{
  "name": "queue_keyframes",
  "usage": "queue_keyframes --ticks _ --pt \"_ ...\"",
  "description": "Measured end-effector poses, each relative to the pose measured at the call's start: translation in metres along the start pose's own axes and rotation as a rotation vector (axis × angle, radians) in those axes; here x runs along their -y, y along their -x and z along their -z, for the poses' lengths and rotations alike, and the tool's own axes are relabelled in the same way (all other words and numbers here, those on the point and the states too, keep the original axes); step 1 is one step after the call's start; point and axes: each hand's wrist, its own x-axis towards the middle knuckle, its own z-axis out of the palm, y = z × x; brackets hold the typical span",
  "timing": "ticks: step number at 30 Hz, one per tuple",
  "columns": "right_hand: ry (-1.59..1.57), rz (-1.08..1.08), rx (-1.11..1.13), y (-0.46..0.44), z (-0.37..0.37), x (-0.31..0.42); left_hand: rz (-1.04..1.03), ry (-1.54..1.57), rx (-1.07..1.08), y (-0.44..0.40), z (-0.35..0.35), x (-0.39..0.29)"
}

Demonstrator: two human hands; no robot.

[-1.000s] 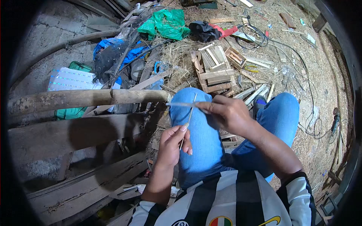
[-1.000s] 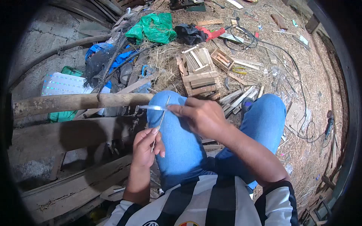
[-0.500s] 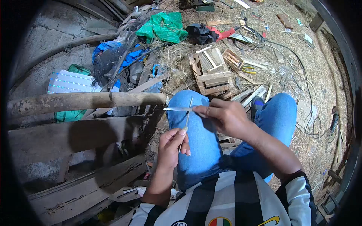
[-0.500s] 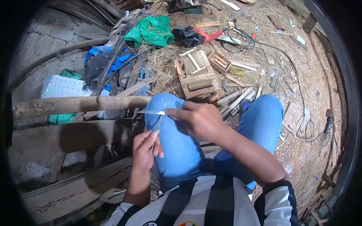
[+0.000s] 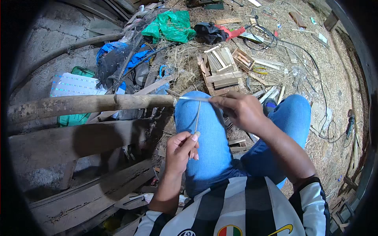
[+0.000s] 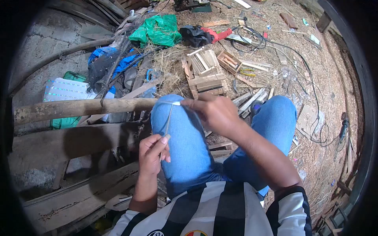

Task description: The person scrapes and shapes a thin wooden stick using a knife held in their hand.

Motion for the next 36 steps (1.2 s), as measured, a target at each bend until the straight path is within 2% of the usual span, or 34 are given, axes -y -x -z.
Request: queue_keyframes --ticks 1,3,9,11,13,19,23,24,25,27,31,33,36 --pt "0.022 -0.026 -0.047 -0.002 0.0 -0.004 0.0 -0.002 0.0 0.001 0.002 0.001" --pt "-0.019 0.04 0.054 0.005 0.005 0.016 -0.009 -0.009 0.016 -0.001 0.004 0.004" --pt "0.007 -0.005 0.02 0.003 0.004 0.014 -0.018 -0.011 -0.007 -0.004 0.003 0.005" --pt "0.035 0.029 0.081 0.005 0.01 0.019 -0.025 -0.015 0.01 -0.005 0.004 0.006" --pt "0.004 0.023 -0.02 0.001 0.001 0.004 -0.01 -0.022 0.014 0.001 0.005 0.007" --pt "0.042 -0.019 -0.03 0.001 -0.004 -0.004 0.01 -0.029 0.037 0.004 0.007 0.006" --pt "-0.018 0.073 0.065 0.002 0.0 0.019 -0.01 -0.04 0.053 0.001 0.006 0.003" --pt "-0.063 0.036 0.035 0.002 0.003 0.016 -0.013 -0.034 0.054 0.001 0.006 0.003" --pt "0.037 0.001 0.007 0.0 -0.004 0.001 -0.009 -0.034 0.049 0.002 0.006 0.004" --pt "0.044 0.008 0.008 -0.002 -0.002 -0.002 -0.019 -0.034 0.046 0.001 0.005 0.004" --pt "-0.019 0.048 0.093 0.002 0.004 0.016 -0.016 -0.015 0.02 -0.003 0.004 0.007" --pt "0.05 0.009 0.001 -0.001 0.0 0.002 -0.043 -0.059 0.007 -0.003 0.003 0.006" --pt "0.031 0.019 0.034 0.001 0.002 0.004 -0.015 -0.096 0.029 -0.002 0.004 0.004"
